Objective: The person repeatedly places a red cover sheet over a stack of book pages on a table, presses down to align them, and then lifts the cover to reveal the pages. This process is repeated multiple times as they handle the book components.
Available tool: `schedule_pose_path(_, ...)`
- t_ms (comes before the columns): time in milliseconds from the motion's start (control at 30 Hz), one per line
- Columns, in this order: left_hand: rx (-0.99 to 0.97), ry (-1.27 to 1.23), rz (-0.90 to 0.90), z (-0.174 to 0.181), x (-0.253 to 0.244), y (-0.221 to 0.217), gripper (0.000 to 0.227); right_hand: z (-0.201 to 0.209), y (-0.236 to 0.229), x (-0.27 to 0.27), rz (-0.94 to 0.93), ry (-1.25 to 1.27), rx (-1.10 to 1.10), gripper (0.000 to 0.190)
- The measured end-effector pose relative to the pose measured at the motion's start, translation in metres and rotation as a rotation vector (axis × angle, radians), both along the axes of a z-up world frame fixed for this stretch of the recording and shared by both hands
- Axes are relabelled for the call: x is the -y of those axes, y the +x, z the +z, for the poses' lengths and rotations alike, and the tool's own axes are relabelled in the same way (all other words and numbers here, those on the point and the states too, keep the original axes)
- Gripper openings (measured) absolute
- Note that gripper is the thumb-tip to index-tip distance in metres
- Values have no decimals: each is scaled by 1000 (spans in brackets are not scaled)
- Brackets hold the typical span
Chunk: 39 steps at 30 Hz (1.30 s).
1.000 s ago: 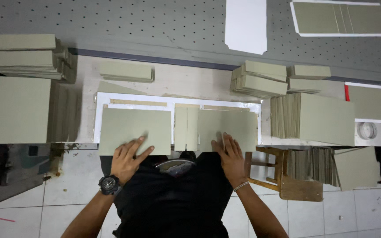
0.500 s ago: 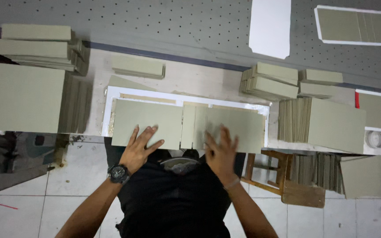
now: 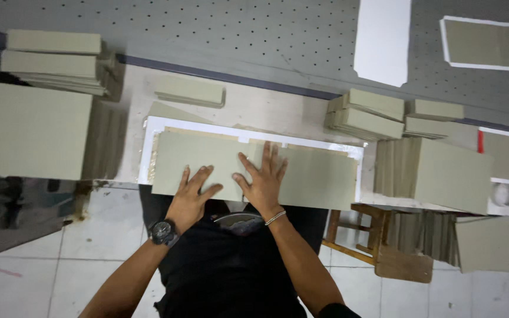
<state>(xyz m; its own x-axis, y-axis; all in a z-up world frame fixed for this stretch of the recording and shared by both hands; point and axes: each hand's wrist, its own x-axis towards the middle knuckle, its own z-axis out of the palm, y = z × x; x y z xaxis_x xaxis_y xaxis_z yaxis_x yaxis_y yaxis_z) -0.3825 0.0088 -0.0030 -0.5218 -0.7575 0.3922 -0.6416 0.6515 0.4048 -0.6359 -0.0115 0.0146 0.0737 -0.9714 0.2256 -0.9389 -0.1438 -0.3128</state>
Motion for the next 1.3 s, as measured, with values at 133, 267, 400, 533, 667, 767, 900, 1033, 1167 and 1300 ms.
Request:
schedule_pose_path(133, 99, 55, 30, 39, 4, -10, 67, -21, -49, -3, -24, -54, 146, 58)
schedule_pose_path(267, 38, 46, 108, 46, 28, -33, 64, -22, -115, -22, -244, -94, 52, 53)
schedule_pose_path(400, 59, 44, 116, 10, 73, -47, 61, -35, -130, -27, -271, -36, 11, 60)
schedule_pose_path(533, 113, 53, 181, 3, 88, -65, 72, -32, -116, -24, -290, 16, -31, 66)
schedule_pose_path(667, 117, 19, 232, -2, 92, -72, 79, -20, -106, -20, -316, 40, -18, 65)
schedule_pose_path(767, 125, 33, 248, -5, 93, -72, 78, -16, -102, -19, -323, 31, -48, 66)
schedule_pose_path(900, 123, 55, 254, -2, 93, -74, 76, -16, -106, -20, -311, 60, -30, 67)
schedule_pose_path(1033, 134, 61, 250, -2, 92, -73, 76, -20, -109, -23, -280, 23, -39, 69)
schedule_pose_path(1167, 114, 53, 263, -7, 94, -71, 77, -27, -120, -24, -243, -19, -10, 80)
schedule_pose_path(1300, 78, 41, 276, -3, 95, -71, 77, -8, -123, -28, -186, -42, 73, 92)
